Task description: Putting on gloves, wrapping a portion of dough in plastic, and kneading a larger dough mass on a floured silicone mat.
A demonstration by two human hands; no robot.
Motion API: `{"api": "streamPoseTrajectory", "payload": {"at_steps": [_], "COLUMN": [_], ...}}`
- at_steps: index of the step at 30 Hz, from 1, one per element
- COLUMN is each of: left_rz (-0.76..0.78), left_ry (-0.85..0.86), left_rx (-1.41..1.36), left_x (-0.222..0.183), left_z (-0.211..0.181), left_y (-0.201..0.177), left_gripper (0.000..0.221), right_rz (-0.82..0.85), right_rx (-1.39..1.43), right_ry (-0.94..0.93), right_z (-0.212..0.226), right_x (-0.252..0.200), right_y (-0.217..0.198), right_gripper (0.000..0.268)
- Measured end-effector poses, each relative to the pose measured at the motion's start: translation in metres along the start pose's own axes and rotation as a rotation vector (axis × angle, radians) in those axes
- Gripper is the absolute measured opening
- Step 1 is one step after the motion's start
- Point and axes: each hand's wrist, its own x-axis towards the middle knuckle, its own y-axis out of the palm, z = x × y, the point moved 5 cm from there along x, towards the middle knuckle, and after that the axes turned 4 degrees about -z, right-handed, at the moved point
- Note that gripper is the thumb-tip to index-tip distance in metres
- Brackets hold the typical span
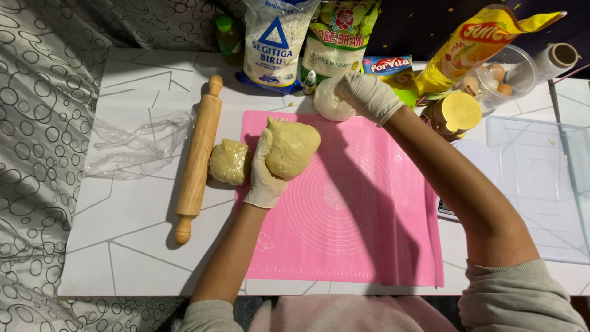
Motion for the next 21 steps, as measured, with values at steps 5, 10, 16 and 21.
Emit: {"api": "streamPoseTrajectory", "payload": {"at_steps": [5,10,16,21], "left_rz": [0.117,0.042,0.078,0.089], "left_ry": [0.010,-0.021,0.005,0.014], "left_rx": [0.047,-0.071,-0.083,-0.114], "left_x": [0.003,0.006,0.019,0.022], "left_z": [-0.001,0.007,0.004,0.001], "left_y": [-0.004,-0.009,-0.015,-0.017], "left_gripper": [0.052,0.033,0.033,0.032], "right_rz": [-0.076,-0.016,-0.060,-0.059], "right_rx": [0.087,0.314,0.600,0.323], "right_ry": [0.085,0.435,0.532,0.333], "right_z": [0.047,0.078,0.111,0.103], "right_x": [-0.014,-0.058,-0.094,-0.097], "right_y": [-0.056,-0.073,-0.077,-0.072], "right_gripper": [0.021,0.021,0.014,0.016]}}
